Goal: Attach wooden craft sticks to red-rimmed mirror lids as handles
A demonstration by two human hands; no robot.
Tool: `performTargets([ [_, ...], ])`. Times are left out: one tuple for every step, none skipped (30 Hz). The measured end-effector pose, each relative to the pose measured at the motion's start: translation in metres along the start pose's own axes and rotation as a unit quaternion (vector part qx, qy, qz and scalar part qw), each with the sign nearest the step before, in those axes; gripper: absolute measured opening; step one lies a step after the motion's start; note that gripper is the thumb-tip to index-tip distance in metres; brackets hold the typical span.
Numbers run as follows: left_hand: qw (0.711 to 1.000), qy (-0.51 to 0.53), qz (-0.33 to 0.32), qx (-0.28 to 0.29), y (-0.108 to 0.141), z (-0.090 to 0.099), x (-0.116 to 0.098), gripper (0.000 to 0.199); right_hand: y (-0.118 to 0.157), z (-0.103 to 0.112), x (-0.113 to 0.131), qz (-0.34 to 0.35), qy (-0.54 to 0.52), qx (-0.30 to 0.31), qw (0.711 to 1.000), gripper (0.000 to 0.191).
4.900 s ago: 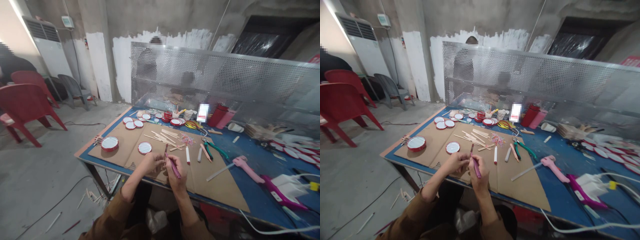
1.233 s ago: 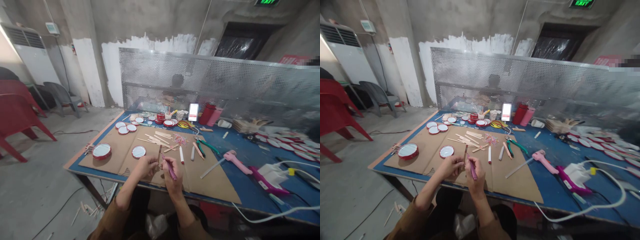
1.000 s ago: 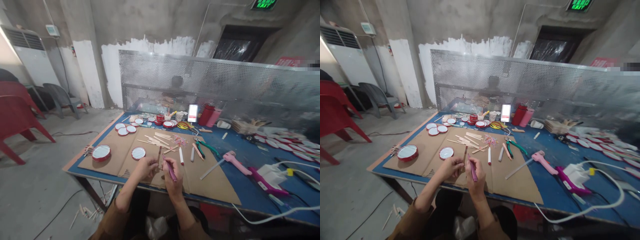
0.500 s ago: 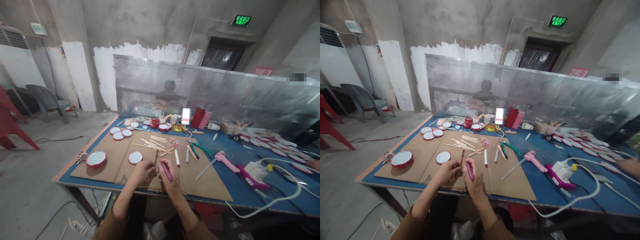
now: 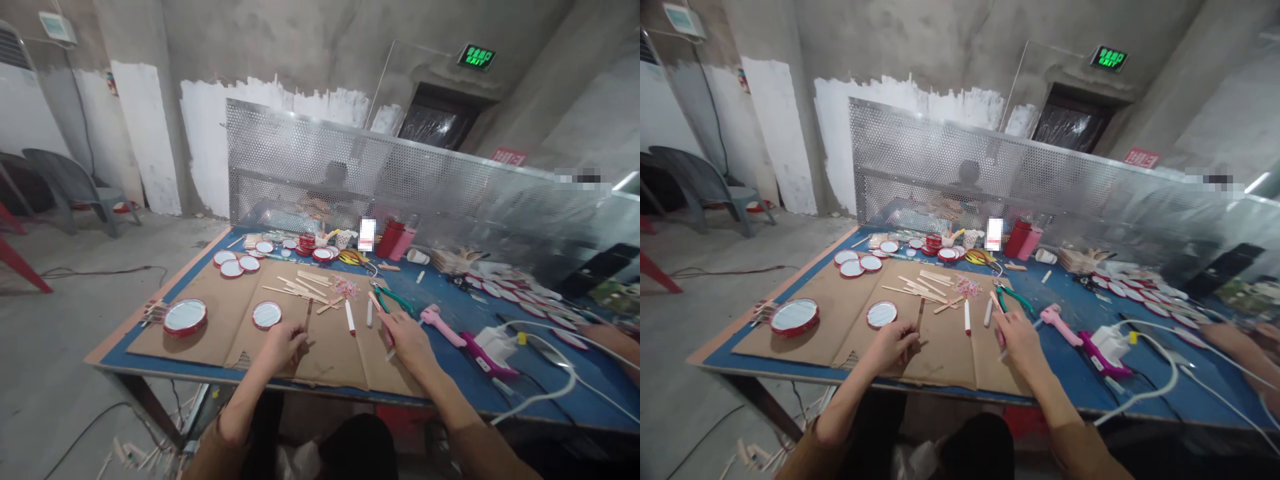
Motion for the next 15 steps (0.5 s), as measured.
performTargets([
  [1.0, 0.001, -0.001, 0.001, 0.0, 0.0, 0.0, 0.02, -0.001, 0.0, -0.005, -0.005, 0.033, 0.007, 0.999, 0.037],
  [1.0, 0.002, -0.003, 0.004, 0.0, 0.0, 0.0, 0.021, -0.004, 0.0, -0.009, -0.017, 0.063, 0.012, 0.998, 0.04],
  [1.0, 0.003, -0.004, 0.006, 0.0, -0.001, 0.0, 0.02, -0.008, 0.001, -0.012, -0.038, 0.085, 0.02, 0.995, 0.042],
  [1.0, 0.003, -0.005, 0.009, 0.0, -0.001, 0.0, 0.02, -0.013, 0.001, -0.015, -0.064, 0.099, 0.032, 0.993, 0.04],
  [1.0, 0.002, -0.004, 0.011, 0.0, -0.001, -0.001, 0.02, -0.018, 0.001, -0.018, -0.09, 0.106, 0.048, 0.989, 0.036],
  [1.0, 0.0, -0.003, 0.011, 0.0, -0.001, -0.001, 0.02, -0.025, 0.0, -0.019, -0.113, 0.108, 0.065, 0.986, 0.03],
  [1.0, -0.002, -0.002, 0.01, 0.0, -0.001, -0.001, 0.02, -0.031, -0.001, -0.021, -0.131, 0.108, 0.082, 0.982, 0.025],
  [1.0, -0.003, -0.002, 0.007, 0.0, -0.001, -0.001, 0.02, -0.038, -0.002, -0.023, -0.144, 0.106, 0.098, 0.979, 0.023],
  [1.0, -0.002, -0.001, 0.004, 0.0, -0.001, -0.001, 0.019, -0.045, -0.004, -0.024, -0.153, 0.102, 0.11, 0.977, 0.024],
  [1.0, 0.0, 0.001, 0.003, 0.0, -0.001, -0.002, 0.019, -0.052, -0.005, -0.026, -0.161, 0.099, 0.119, 0.975, 0.026],
  [1.0, 0.004, 0.005, 0.005, 0.0, -0.001, -0.002, 0.018, -0.058, -0.007, -0.027, -0.172, 0.094, 0.131, 0.972, 0.029],
  [1.0, 0.009, 0.011, 0.009, 0.0, -0.002, -0.002, 0.017, -0.064, -0.009, -0.029, -0.184, 0.088, 0.143, 0.969, 0.032],
  [1.0, 0.012, 0.017, 0.011, 0.0, -0.002, -0.002, 0.017, -0.07, -0.011, -0.031, -0.197, 0.08, 0.155, 0.965, 0.035],
  [1.0, 0.012, 0.02, 0.012, 0.0, -0.002, -0.002, 0.017, -0.075, -0.013, -0.032, -0.21, 0.07, 0.168, 0.961, 0.037],
  [1.0, 0.008, 0.019, 0.009, 0.001, -0.002, -0.002, 0.017, -0.079, -0.015, -0.034, -0.224, 0.059, 0.181, 0.956, 0.038],
])
Point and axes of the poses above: each hand's wrist, its own y-axis away from the middle knuckle, its own z-axis out of the back of the hand, x = y × z, the point moved 2 cm from there along -y, towards the middle knuckle, and after that the axes turned 12 degrees about z, right-handed, at the moved point
